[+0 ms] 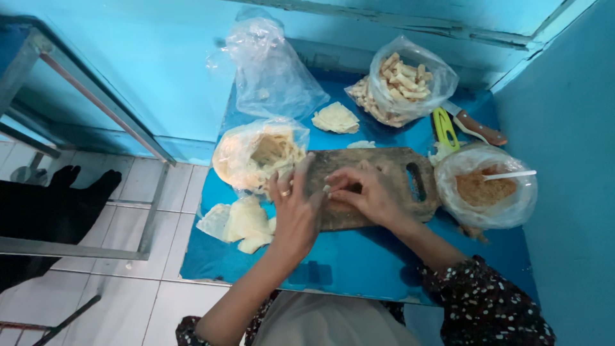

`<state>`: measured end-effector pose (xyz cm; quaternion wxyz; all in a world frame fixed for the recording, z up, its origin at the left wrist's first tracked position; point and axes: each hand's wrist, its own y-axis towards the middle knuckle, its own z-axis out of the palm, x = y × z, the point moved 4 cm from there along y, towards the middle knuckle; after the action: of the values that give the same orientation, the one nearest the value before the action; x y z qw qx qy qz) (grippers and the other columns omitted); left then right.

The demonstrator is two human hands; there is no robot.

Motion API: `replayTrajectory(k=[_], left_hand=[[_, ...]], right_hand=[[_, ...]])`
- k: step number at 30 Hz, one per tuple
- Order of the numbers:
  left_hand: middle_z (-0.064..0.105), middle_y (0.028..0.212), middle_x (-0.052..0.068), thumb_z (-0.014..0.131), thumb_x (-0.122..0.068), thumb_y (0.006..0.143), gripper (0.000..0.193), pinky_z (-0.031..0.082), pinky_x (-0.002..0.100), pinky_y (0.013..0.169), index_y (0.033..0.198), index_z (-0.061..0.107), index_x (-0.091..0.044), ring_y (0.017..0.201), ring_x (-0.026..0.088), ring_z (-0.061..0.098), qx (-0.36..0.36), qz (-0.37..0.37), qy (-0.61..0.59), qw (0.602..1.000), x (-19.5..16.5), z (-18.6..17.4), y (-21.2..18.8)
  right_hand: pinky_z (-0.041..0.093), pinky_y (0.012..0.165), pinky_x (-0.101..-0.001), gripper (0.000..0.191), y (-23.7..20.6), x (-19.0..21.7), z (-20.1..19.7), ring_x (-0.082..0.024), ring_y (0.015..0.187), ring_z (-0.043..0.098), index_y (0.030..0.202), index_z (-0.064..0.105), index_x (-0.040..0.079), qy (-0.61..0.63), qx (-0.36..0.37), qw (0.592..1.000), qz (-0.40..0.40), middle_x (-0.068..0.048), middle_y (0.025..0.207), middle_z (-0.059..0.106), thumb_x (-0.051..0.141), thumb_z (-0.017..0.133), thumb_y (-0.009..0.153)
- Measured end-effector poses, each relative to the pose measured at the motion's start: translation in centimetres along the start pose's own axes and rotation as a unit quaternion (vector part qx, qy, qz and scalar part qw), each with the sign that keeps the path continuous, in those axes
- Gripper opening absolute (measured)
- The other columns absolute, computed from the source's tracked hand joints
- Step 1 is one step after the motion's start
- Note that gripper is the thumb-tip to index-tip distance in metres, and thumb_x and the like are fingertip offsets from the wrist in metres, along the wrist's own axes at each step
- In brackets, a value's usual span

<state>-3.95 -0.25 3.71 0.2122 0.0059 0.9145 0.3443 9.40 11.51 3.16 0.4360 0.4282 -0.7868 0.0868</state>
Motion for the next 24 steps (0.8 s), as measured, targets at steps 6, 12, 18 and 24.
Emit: replayTrajectory(k=[6, 12, 18, 24], left_hand=[[0.045, 0.151, 0.021, 0.068, -0.007, 0.080, 0.027, 0.026, 0.063, 0.116, 0.105, 0.073, -0.001, 0.132, 0.043, 0.044, 0.006, -0.006, -0.001, 1.000, 0.5, 0.5, 1.0], [0.039, 0.158, 0.027, 0.068, -0.004, 0.084, 0.018, 0.030, 0.058, 0.114, 0.101, 0.072, -0.002, 0.130, 0.045, 0.041, -0.024, -0.039, -0.045, 0.998, 0.1, -0.3, 0.8], [0.040, 0.158, 0.019, 0.069, -0.006, 0.084, 0.017, 0.023, 0.064, 0.117, 0.100, 0.074, -0.002, 0.133, 0.039, 0.045, -0.006, 0.003, -0.002, 1.000, 0.1, 0.0, 0.5], [0.045, 0.150, 0.020, 0.067, -0.008, 0.080, 0.015, 0.025, 0.066, 0.115, 0.094, 0.072, -0.003, 0.132, 0.040, 0.045, 0.043, -0.030, 0.020, 0.998, 1.2, 1.3, 0.9]], right_hand=[[0.032, 0.097, -0.0457, 0.035, -1.2, 2.1, -0.5, -0.014, 0.091, 0.062, 0.116, 0.074, 0.021, -0.192, -0.073, 0.974, -0.097, 0.010, 0.092, 0.078, 0.028, 0.080, 0.082], [0.034, 0.098, -0.0451, 0.030, -1.1, 3.6, -0.5, -0.012, 0.090, 0.062, 0.117, 0.073, 0.022, -0.250, -0.085, 0.952, -0.153, 0.011, 0.093, 0.077, 0.028, 0.079, 0.088], [0.051, 0.083, -0.0421, 0.053, 0.4, 0.6, -0.1, -0.008, 0.083, 0.070, 0.131, 0.062, 0.028, 0.129, 0.027, 0.979, 0.155, 0.015, 0.087, 0.076, 0.033, 0.078, 0.080], [0.031, 0.099, -0.0483, 0.057, -0.4, 2.9, -1.2, -0.017, 0.104, 0.063, 0.134, 0.061, 0.019, -0.151, -0.047, 0.985, -0.070, 0.011, 0.101, 0.078, 0.028, 0.080, 0.081]])
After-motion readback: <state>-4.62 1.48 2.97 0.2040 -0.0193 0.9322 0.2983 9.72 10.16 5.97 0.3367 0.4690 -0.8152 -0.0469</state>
